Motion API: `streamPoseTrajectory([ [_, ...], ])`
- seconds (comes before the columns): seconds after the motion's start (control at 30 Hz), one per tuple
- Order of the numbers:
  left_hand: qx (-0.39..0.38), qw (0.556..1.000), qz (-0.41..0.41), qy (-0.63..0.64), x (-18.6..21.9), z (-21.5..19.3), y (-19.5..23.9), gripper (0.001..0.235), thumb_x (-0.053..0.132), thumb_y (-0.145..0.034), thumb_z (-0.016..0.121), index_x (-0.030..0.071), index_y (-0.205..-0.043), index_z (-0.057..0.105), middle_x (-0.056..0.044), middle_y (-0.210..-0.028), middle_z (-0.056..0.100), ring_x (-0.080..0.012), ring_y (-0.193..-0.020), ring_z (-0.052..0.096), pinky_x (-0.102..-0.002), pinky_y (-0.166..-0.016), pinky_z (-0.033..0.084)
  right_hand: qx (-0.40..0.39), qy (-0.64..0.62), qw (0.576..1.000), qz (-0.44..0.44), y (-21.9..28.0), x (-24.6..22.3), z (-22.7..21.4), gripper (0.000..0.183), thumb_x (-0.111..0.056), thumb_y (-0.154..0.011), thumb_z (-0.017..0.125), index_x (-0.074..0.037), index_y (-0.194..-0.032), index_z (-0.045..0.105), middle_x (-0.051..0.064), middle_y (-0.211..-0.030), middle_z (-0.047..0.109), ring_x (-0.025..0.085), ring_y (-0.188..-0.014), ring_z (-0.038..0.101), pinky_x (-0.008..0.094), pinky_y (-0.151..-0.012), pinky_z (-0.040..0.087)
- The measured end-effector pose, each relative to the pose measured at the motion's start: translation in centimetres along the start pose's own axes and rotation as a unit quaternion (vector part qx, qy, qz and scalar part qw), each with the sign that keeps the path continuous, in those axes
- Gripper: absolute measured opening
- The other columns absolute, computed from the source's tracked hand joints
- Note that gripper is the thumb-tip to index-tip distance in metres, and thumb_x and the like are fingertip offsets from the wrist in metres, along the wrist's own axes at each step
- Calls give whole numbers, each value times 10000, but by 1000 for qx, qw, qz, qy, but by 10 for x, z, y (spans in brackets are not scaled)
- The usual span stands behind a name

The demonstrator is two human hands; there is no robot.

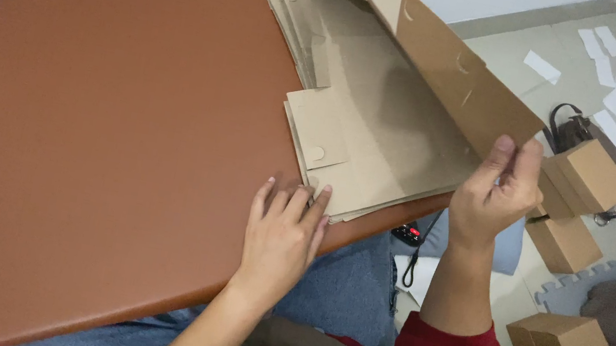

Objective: Assembling small cardboard boxes from flat templates by folding and tucking flaps, then applying a sticker.

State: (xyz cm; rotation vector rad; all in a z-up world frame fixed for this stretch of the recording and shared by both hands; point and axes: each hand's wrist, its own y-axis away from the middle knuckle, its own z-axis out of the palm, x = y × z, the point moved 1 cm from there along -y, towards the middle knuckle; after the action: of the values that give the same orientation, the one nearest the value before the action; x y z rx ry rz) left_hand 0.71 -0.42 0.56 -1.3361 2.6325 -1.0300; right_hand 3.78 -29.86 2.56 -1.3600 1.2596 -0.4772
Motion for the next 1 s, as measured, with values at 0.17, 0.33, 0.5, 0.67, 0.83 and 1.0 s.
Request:
streamPoseTrajectory([
  [0.17,9,1000,-3,19,-1,7,2,349,231,-924,660,83,-1236,713,-131,-1071,667,-297,-1029,641,-536,-1095,377,85,-13,991,-102,-53,-108,11,284,-103,-1126,464,85,-1048,663,230,-874,735,380,-800,758,413,-706,592],
  [0.33,9,1000,-6,19,-2,7,3,367,241,-918,660,99,-1253,703,-126,-1092,658,-298,-1049,633,-535,-1095,377,73,-28,985,-155,-74,-125,15,258,-58,-1123,443,85,-1091,656,252,-929,749,408,-844,759,467,-722,605],
  [0.5,-32,997,-9,64,-3,-4,-5,339,246,-983,569,82,-1274,631,-215,-1433,528,-361,-1368,484,-541,-1154,296,-259,-58,961,-74,-65,-130,27,220,72,-1008,545,-40,-1078,722,160,-919,752,369,-853,731,445,-767,575],
  [0.67,-39,997,-6,68,-7,5,-2,325,239,-1009,536,77,-1281,611,-233,-1413,545,-376,-1363,498,-524,-1150,322,-329,-73,939,-70,-28,-117,49,244,48,-979,538,-43,-1077,742,138,-929,775,318,-843,747,432,-760,598],
  [0.83,-50,996,-9,75,-7,9,1,336,258,-1018,513,98,-1303,592,-227,-1445,520,-371,-1390,475,-511,-1159,320,-253,-96,963,14,-20,-103,72,316,93,-965,494,-68,-1131,710,153,-952,763,356,-897,741,476,-802,591],
  [1.0,-47,996,-9,77,-8,11,2,337,257,-1014,527,101,-1305,594,-233,-1421,538,-380,-1387,480,-511,-1156,329,-112,-117,983,87,-34,-44,86,214,-60,-1121,431,-28,-1251,598,226,-1065,677,317,-1015,675,491,-850,540],
])
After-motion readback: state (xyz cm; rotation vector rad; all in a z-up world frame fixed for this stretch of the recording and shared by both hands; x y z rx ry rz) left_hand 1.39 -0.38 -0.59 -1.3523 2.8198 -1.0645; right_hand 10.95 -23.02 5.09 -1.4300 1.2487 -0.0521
